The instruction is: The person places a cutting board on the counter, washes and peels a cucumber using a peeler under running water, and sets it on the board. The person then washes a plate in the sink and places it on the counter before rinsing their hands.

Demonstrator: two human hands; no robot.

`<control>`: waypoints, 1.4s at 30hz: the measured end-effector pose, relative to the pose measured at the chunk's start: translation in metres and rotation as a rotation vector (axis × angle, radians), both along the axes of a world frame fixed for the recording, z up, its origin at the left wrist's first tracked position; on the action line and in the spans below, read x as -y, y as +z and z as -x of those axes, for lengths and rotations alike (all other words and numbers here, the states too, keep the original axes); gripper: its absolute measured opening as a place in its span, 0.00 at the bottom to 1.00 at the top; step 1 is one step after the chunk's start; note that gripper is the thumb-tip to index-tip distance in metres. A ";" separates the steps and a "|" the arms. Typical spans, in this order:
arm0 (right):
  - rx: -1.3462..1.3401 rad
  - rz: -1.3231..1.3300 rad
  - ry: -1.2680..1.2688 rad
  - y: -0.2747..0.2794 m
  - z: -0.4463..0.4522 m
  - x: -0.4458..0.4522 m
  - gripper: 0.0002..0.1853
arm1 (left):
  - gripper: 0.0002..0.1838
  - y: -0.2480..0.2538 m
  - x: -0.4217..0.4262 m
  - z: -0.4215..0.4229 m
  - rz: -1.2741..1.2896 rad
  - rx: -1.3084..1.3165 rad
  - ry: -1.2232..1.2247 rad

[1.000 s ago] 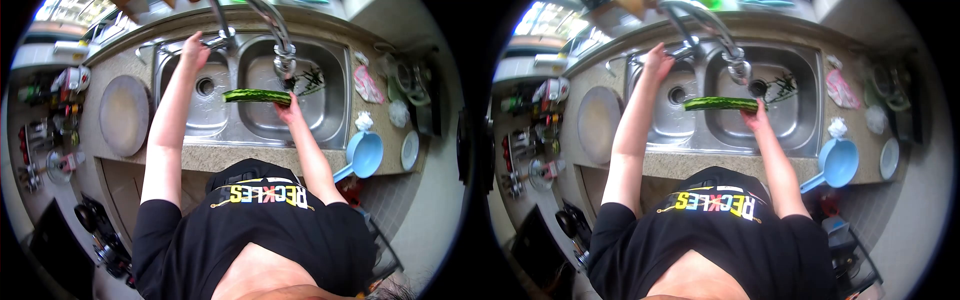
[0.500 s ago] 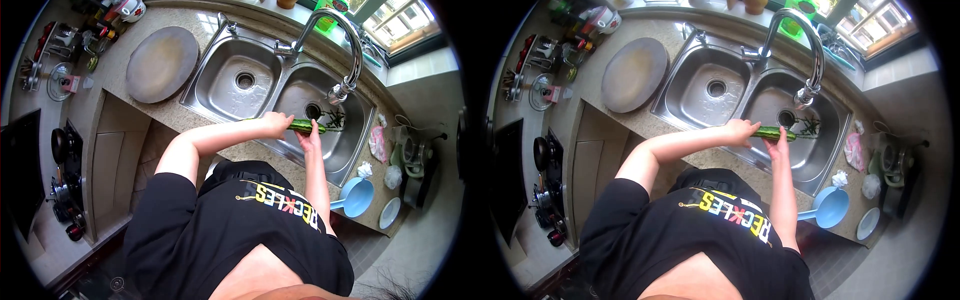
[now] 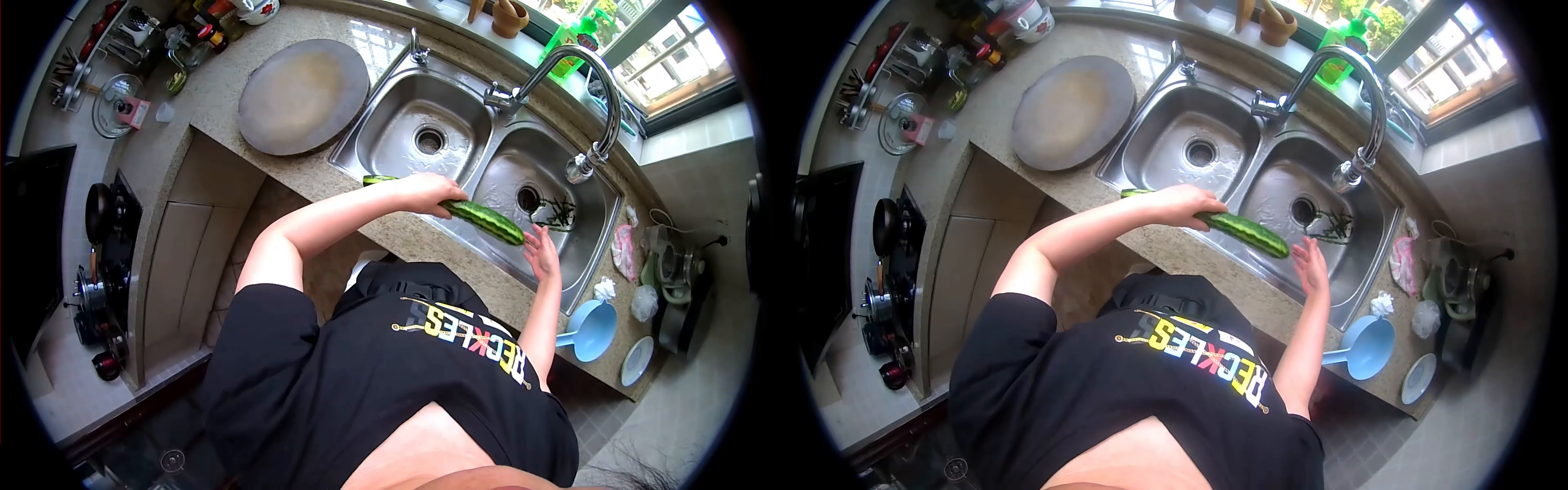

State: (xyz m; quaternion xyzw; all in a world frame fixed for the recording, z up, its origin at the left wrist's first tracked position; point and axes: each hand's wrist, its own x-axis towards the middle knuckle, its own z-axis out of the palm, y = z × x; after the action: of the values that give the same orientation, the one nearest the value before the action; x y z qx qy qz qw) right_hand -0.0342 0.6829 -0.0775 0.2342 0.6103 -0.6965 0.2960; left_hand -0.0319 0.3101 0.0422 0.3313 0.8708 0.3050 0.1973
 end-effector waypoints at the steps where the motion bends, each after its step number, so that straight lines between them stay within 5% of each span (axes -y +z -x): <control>1: -0.003 0.001 -0.002 -0.001 -0.002 0.000 0.34 | 0.26 -0.001 0.008 -0.002 -0.086 0.026 -0.018; 4: -0.053 -0.312 0.088 -0.013 -0.008 0.000 0.23 | 0.26 0.001 0.040 -0.004 -0.161 0.005 0.101; 7: -0.007 -0.124 -0.067 -0.009 -0.021 -0.004 0.21 | 0.26 0.014 0.094 0.003 -0.002 -0.207 0.291; 12: -0.048 -0.209 -0.172 0.001 -0.037 -0.005 0.19 | 0.24 0.019 0.200 0.021 0.146 -0.316 0.609; 21: 0.005 -0.222 -0.235 0.012 -0.032 0.005 0.17 | 0.24 -0.069 0.358 0.064 0.050 -0.222 1.065; 28: -0.022 -0.184 -0.176 0.025 -0.028 0.020 0.17 | 0.25 -0.088 0.369 0.071 0.187 -0.076 1.269; 34: -0.157 -0.168 -0.326 0.030 -0.035 0.027 0.15 | 0.43 -0.067 0.348 0.058 0.532 -0.158 1.301; 37: -0.231 -0.352 -0.269 0.035 -0.037 0.029 0.14 | 0.42 -0.049 0.329 0.046 0.685 -0.153 1.302; 40: -0.260 0.037 -0.372 0.060 -0.043 0.040 0.14 | 0.44 -0.052 0.317 0.037 0.744 -0.218 1.291; 42: -0.341 -0.212 -0.237 0.058 -0.046 0.041 0.15 | 0.45 -0.053 0.314 0.039 0.819 -0.302 1.242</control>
State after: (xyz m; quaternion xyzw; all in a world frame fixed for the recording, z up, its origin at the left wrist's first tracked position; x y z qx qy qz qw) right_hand 0.0116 0.6416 -0.0198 0.2130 0.6894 -0.6878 0.0788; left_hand -0.0713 -0.0035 -0.0106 -0.2815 0.9585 -0.0364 -0.0250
